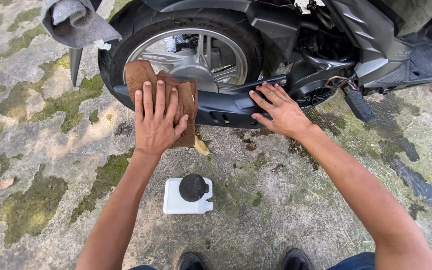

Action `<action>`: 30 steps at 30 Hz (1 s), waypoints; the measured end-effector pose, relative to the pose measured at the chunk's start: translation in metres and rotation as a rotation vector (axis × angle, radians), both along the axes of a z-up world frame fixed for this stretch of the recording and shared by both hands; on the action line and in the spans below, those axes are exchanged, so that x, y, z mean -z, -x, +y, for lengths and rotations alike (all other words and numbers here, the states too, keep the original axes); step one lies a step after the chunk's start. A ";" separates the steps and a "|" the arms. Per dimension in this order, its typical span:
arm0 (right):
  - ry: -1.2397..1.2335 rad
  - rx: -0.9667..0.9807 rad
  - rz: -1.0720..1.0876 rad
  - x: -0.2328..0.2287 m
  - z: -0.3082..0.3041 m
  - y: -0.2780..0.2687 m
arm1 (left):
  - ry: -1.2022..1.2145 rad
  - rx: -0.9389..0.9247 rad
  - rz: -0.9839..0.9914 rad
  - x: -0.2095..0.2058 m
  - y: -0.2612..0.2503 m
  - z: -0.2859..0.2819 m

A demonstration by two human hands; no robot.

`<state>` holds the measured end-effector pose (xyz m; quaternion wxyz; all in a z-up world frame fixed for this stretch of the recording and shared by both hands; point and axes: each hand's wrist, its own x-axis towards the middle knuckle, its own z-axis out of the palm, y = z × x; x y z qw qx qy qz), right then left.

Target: The person cleans the rear side panel and mudguard of a black scooter using a brown cloth and a round applicator pad. They wipe the surfaces thoroughly, moving from the lower mudguard to the upper body panel.

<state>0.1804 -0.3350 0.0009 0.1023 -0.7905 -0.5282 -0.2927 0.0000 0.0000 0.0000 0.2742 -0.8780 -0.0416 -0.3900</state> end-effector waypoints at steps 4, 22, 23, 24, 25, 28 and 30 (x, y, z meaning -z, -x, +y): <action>-0.012 0.006 0.017 0.003 0.000 0.001 | 0.013 -0.035 -0.052 0.019 -0.020 -0.008; -0.058 -0.012 0.066 0.009 0.003 -0.001 | 0.035 0.114 0.096 0.036 -0.018 0.001; -0.073 -0.014 0.067 0.011 0.003 -0.002 | 0.011 0.021 0.073 0.032 -0.011 0.012; -0.089 -0.016 0.067 0.012 0.003 -0.002 | -0.014 -0.071 0.051 0.029 -0.004 0.023; -0.085 -0.026 0.064 0.011 0.003 -0.001 | -0.010 -0.081 0.047 0.020 -0.001 0.021; -0.133 -0.037 0.032 0.011 0.005 0.002 | 0.404 0.046 0.010 0.006 0.005 0.010; -0.163 -0.038 0.013 0.012 0.006 -0.001 | 0.464 -0.065 -0.095 0.013 -0.008 -0.002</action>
